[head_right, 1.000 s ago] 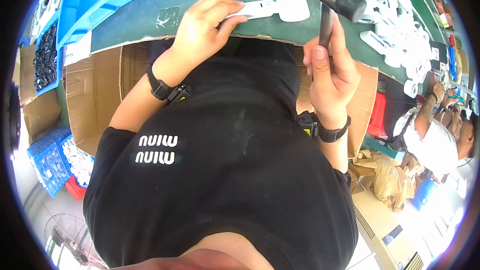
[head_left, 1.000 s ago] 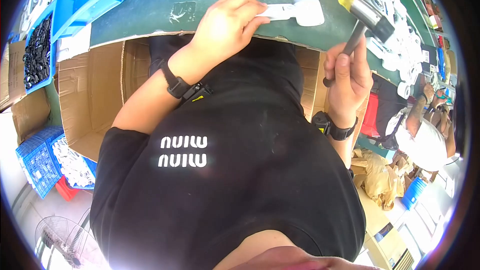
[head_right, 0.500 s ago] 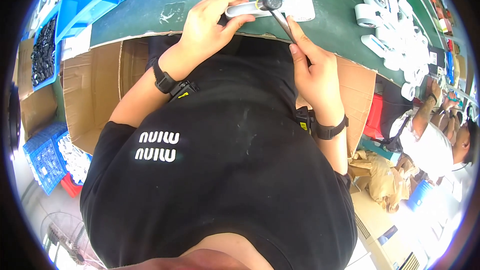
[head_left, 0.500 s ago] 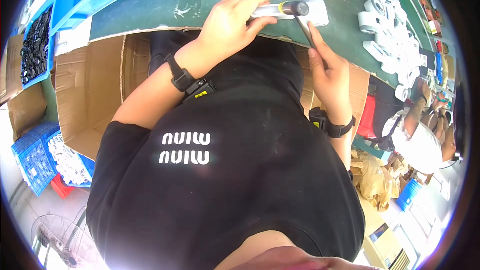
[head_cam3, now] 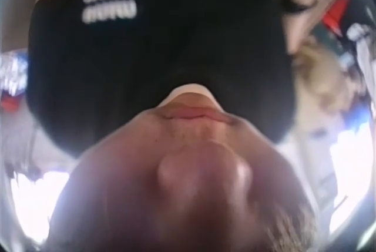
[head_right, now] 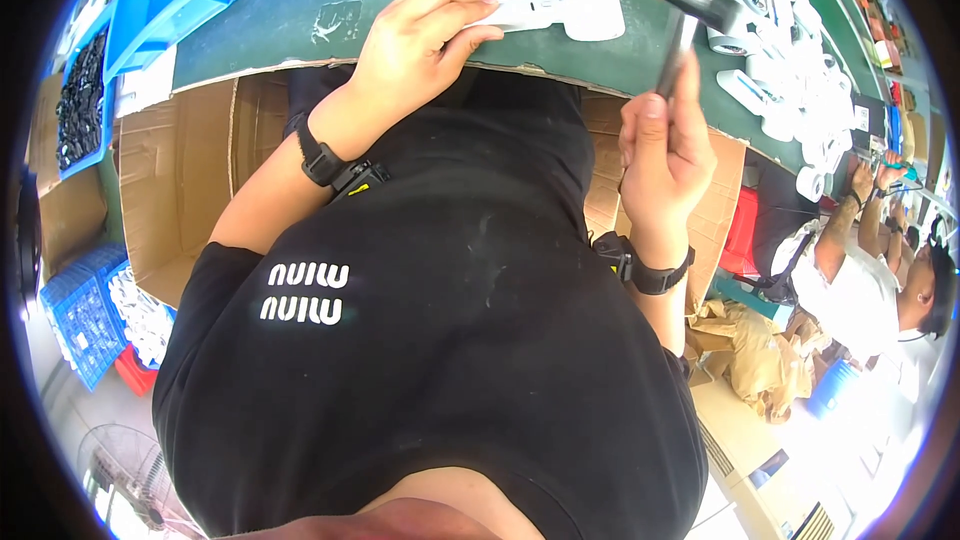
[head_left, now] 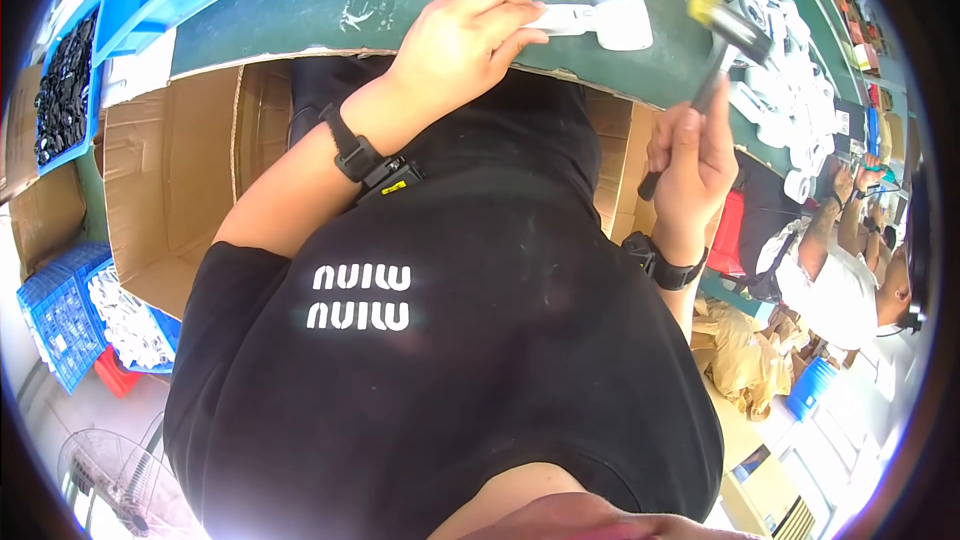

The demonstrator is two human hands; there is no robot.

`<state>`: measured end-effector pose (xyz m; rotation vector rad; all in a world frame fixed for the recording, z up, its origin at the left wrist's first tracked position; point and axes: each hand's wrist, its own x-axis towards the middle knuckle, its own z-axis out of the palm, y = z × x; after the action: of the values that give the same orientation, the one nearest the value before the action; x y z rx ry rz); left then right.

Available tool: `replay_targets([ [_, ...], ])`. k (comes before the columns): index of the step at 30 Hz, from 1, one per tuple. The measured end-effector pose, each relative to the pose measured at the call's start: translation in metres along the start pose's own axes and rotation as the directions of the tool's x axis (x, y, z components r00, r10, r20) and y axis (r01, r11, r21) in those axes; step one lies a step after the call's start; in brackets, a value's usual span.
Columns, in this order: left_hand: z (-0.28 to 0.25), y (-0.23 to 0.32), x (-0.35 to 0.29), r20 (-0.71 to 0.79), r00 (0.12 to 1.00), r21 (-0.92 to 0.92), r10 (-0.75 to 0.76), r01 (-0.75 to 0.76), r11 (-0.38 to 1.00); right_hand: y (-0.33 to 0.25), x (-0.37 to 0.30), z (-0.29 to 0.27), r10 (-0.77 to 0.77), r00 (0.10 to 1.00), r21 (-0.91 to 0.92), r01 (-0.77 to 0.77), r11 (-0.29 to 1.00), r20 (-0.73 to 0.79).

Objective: Assembling mechanical components into plastic housings using a mallet.

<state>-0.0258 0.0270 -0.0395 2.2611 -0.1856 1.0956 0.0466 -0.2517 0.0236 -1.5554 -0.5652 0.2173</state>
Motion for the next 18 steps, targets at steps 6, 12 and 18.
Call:
replay_targets([
  [6, -0.001, -0.004, -0.002, -0.008, 1.000, -0.002, 0.005, -0.005, 1.000, -0.009, 0.015, 0.013, 0.087, 0.988, -0.678, 0.024, 0.734, 0.129],
  [12, 0.002, -0.003, -0.003, -0.004, 1.000, 0.004, 0.002, -0.002, 1.000, 0.000, 0.020, 0.013, -0.261, 0.934, -0.667, 0.356, 0.654, 0.244],
  [18, 0.002, -0.001, -0.002, -0.009, 1.000, 0.003, 0.005, -0.005, 1.000, -0.010, 0.004, 0.019, 0.007, 0.990, -0.170, -0.032, 0.985, -0.144],
])
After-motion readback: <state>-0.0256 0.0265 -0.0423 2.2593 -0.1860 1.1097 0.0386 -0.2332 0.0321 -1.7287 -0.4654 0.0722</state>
